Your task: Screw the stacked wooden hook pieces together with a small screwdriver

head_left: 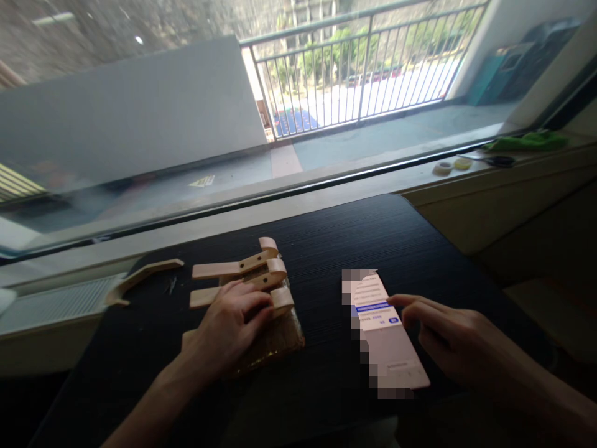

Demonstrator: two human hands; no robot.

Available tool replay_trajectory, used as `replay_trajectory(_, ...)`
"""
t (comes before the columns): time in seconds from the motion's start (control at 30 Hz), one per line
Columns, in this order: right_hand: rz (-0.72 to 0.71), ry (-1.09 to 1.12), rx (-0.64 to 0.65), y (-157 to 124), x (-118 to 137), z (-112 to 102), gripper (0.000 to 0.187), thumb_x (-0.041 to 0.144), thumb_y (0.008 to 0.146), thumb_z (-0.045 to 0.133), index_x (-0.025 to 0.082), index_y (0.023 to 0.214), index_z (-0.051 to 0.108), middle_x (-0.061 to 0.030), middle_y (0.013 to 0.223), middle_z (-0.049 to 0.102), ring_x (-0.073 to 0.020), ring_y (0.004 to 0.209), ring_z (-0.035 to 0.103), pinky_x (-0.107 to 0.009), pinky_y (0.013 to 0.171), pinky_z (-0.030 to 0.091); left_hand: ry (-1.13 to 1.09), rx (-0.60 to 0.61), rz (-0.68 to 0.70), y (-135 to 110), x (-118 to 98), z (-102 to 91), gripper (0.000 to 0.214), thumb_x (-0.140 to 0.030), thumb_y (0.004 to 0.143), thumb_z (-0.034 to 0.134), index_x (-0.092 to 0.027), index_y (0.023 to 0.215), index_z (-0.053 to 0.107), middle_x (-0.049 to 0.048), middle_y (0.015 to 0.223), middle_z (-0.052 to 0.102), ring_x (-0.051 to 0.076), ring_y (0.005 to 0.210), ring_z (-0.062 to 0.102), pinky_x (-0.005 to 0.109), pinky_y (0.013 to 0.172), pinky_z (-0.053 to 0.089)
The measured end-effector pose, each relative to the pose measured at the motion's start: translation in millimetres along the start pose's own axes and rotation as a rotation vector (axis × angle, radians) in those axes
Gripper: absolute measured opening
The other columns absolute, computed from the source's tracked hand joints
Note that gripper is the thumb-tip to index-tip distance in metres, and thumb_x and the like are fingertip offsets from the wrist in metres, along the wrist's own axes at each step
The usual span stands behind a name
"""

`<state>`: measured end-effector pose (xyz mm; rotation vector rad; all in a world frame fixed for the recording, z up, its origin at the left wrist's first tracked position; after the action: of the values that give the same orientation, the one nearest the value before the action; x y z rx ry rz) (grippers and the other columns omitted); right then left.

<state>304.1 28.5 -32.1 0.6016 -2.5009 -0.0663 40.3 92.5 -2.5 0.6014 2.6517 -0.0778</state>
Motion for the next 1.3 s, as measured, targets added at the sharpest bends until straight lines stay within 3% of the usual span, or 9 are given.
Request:
replay_trajectory(0.2, -0.041, -0.037, -0.034, -5, 4, -10, 0.033, 0.002, 0.078, 0.038, 0.028, 0.094, 0.050, 0.0004, 0.122, 0.067, -0.0153, 0.090, 0.071, -0.024, 0.067, 0.053, 0.005, 0.004, -0.009, -1, 1, 0.5, 0.017, -0.028, 0.085, 0.059, -0.022, 0.080, 0.073, 0.0040, 0.089, 0.071, 0.024, 0.092, 0.061, 0.040, 0.090, 0.043)
replay_trajectory(0.63, 0.059, 0.046, 0.079, -20, 5, 11, 0.021, 0.010, 0.086, 0.043, 0.026, 0.091, 0.057, -0.0036, 0.125, 0.066, -0.0198, 0.099, 0.070, -0.029, 0.077, 0.055, 0.004, 0.026, -0.005, 0, 3, 3.3, 0.017, -0.028, 0.086, 0.058, -0.022, 0.082, 0.073, 0.0042, 0.092, 0.072, 0.024, 0.094, 0.061, 0.040, 0.090, 0.042)
replay_trajectory(0.8, 0.025, 0.066, -0.007, -20, 6, -1, 0.022, 0.008, 0.084, 0.041, 0.025, 0.088, 0.054, -0.0049, 0.123, 0.067, -0.0195, 0.096, 0.070, -0.028, 0.073, 0.054, 0.005, 0.024, 0.004, 1, 2, 3.3, 0.016, -0.028, 0.085, 0.059, -0.022, 0.080, 0.073, 0.0035, 0.088, 0.071, 0.024, 0.091, 0.061, 0.040, 0.089, 0.042)
replay_trajectory(1.3, 0.016, 0.042, -0.052, -21, 16, -13, 0.031, 0.002, 0.077, 0.039, 0.027, 0.089, 0.053, 0.0013, 0.115, 0.070, -0.0143, 0.078, 0.071, -0.025, 0.066, 0.053, 0.031, 0.022, 0.011, 0, 1, 3.0, 0.016, -0.026, 0.086, 0.058, -0.022, 0.083, 0.073, 0.0035, 0.092, 0.072, 0.023, 0.093, 0.061, 0.039, 0.090, 0.043)
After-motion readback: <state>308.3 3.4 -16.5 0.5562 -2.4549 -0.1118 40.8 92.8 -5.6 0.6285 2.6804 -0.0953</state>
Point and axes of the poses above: each hand's wrist, its own y-axis towards the middle knuckle, its own z-axis out of the palm, x = y × z, the point moved 10 cm from there along y, towards the middle knuckle
